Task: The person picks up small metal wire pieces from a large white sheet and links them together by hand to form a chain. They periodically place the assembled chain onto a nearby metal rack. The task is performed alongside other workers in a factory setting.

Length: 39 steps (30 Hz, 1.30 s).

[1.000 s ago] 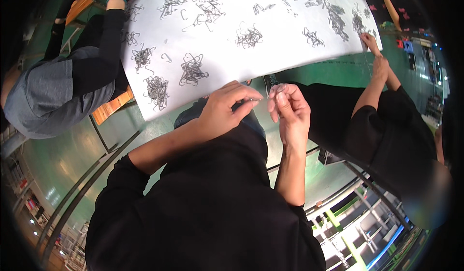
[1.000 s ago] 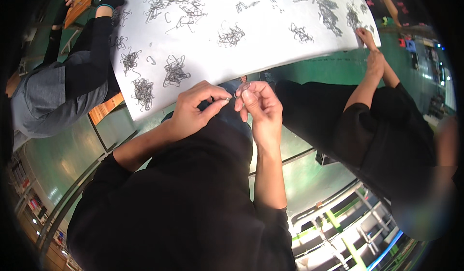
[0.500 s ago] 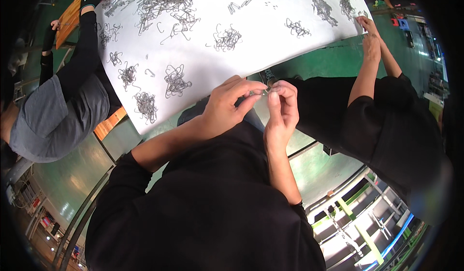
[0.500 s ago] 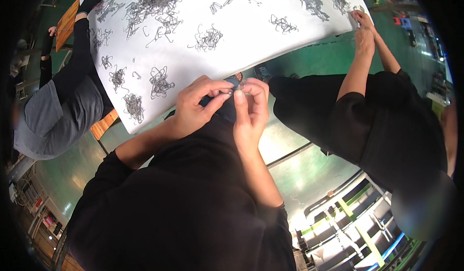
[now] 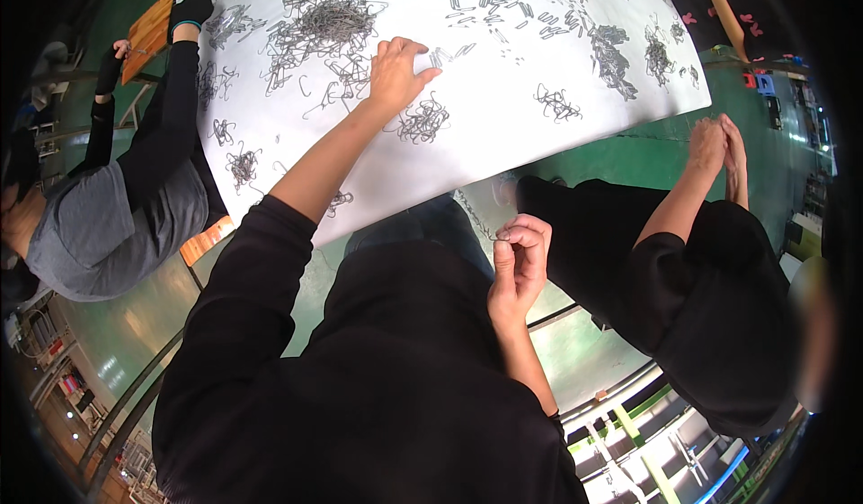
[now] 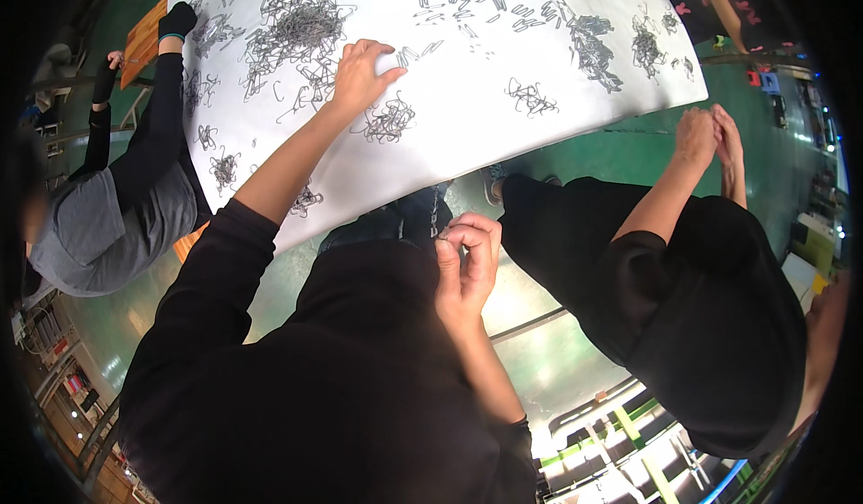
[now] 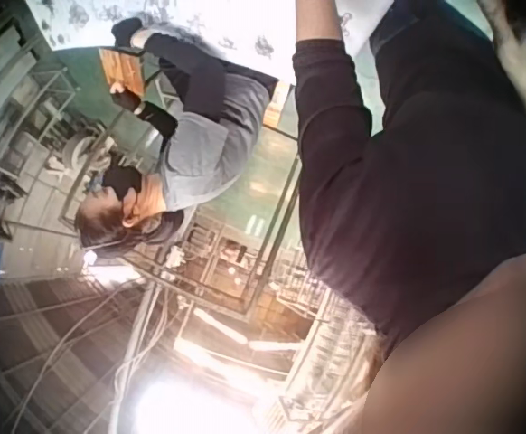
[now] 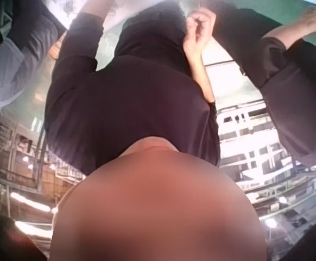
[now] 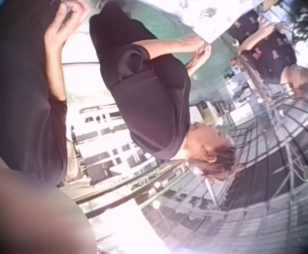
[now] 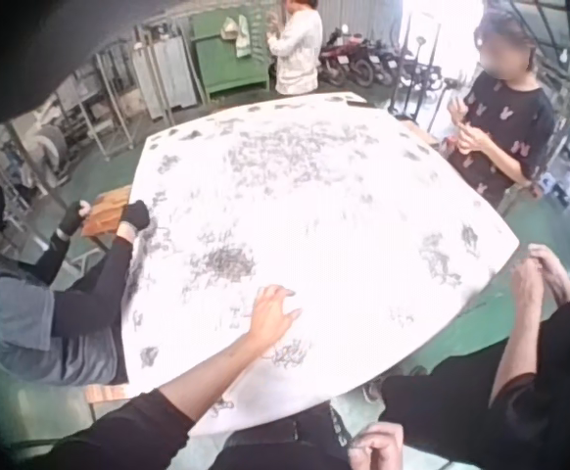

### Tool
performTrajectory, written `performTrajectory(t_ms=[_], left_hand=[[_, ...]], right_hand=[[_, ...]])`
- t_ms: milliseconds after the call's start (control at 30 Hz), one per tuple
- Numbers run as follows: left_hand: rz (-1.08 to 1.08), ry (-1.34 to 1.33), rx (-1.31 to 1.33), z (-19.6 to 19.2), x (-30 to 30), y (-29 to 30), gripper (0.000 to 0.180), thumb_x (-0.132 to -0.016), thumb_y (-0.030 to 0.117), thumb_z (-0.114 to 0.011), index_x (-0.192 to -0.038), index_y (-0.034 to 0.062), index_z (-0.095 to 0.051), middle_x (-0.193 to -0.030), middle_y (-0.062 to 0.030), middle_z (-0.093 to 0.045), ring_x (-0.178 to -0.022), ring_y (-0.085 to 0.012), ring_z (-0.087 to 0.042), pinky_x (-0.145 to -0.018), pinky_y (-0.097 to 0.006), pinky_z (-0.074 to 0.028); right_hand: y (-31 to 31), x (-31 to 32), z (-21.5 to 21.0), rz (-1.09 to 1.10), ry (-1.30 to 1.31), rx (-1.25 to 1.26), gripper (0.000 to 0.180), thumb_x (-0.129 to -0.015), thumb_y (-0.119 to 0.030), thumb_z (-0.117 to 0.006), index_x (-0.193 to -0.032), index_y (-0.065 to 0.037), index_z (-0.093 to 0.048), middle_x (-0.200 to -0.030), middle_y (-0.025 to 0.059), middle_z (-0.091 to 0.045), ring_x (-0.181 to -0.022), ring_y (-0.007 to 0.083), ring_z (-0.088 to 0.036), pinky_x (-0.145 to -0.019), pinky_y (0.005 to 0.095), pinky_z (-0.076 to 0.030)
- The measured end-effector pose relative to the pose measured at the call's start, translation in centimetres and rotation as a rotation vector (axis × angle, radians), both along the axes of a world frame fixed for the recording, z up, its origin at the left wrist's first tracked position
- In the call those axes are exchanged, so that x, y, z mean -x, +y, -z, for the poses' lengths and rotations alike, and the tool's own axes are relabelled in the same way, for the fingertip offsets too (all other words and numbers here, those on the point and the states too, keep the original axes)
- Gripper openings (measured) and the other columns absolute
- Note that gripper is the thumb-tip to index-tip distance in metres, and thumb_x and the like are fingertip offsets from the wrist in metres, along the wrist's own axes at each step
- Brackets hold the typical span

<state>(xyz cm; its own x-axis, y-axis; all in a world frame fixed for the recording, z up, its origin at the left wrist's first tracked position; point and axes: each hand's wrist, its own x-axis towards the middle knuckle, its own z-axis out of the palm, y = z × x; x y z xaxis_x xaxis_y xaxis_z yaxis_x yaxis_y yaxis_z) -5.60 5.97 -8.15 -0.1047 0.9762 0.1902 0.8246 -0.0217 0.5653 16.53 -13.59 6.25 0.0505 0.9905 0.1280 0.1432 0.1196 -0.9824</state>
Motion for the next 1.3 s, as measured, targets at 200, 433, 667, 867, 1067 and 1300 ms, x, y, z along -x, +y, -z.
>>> performTrajectory(t_ms=[200,433,667,867,1067,1300], left_hand=[[0.037,-0.028,0.048,-0.3,-0.7,0.9,0.03,-0.076,0.022,-0.076,-0.1,0.0094,-0.064,-0.102,-0.0072,-0.064,-0.1,-0.0273,-0.053,-0.086,-0.039,-0.044],[0.099,-0.587,0.194,-5.2,-3.3,-3.9,0.022,-0.081,0.01,-0.07,-0.101,0.0041,-0.063,-0.09,-0.007,-0.068,-0.083,-0.0162,-0.065,-0.079,-0.028,-0.051],[0.348,-1.075,0.485,-14.3,-4.3,-16.1,0.014,-0.088,0.008,-0.065,-0.098,-0.0011,-0.065,-0.087,-0.005,-0.067,-0.077,-0.0093,-0.063,-0.064,-0.024,-0.053],[0.357,-0.951,0.398,-16.4,-3.5,-19.8,0.012,-0.088,0.01,-0.064,-0.096,0.0013,-0.067,-0.082,-0.0033,-0.067,-0.069,-0.0042,-0.06,-0.045,-0.018,-0.046],[0.368,-0.907,0.202,-15.6,-2.3,-21.5,0.01,-0.082,0.001,-0.065,-0.091,0.0019,-0.069,-0.092,-0.0053,-0.068,-0.08,-0.0099,-0.062,-0.073,-0.024,-0.049],[0.341,-0.732,-0.01,-14.4,-0.4,-23.8,0.014,-0.077,0.003,-0.071,-0.09,0.0059,-0.07,-0.097,-0.0043,-0.064,-0.094,-0.0194,-0.058,-0.081,-0.031,-0.047]], right_hand=[[-0.4,-0.4,0.1,0.018,0.009,0.037,0.007,-0.087,-0.003,-0.061,-0.088,-0.002,-0.055,-0.098,0.0089,-0.051,-0.082,0.0153,-0.048,-0.074,0.0268,-0.042],[-2.0,0.5,0.8,0.044,-0.061,0.0,0.005,-0.087,-0.005,-0.062,-0.09,-0.003,-0.057,-0.1,0.0092,-0.053,-0.076,0.0134,-0.047,-0.066,0.0251,-0.041],[-3.3,2.7,1.3,0.112,-0.169,-0.082,0.007,-0.087,-0.009,-0.064,-0.09,-0.004,-0.06,-0.1,0.0103,-0.054,-0.083,0.0171,-0.051,-0.062,0.0266,-0.041],[-4.7,4.3,1.2,0.124,-0.173,-0.096,0.006,-0.087,-0.006,-0.062,-0.091,-0.004,-0.058,-0.101,0.0089,-0.054,-0.085,0.0158,-0.051,-0.069,0.0263,-0.042],[-5.4,5.3,2.2,0.069,-0.19,-0.085,0.008,-0.087,-0.01,-0.064,-0.092,-0.005,-0.06,-0.101,0.0103,-0.055,-0.091,0.0202,-0.053,-0.069,0.0292,-0.042],[-2.2,4.3,3.2,-0.138,-0.2,0.012,0.009,-0.087,-0.01,-0.063,-0.093,-0.005,-0.06,-0.098,0.007,-0.058,-0.083,0.0151,-0.055,-0.066,0.0264,-0.043]])
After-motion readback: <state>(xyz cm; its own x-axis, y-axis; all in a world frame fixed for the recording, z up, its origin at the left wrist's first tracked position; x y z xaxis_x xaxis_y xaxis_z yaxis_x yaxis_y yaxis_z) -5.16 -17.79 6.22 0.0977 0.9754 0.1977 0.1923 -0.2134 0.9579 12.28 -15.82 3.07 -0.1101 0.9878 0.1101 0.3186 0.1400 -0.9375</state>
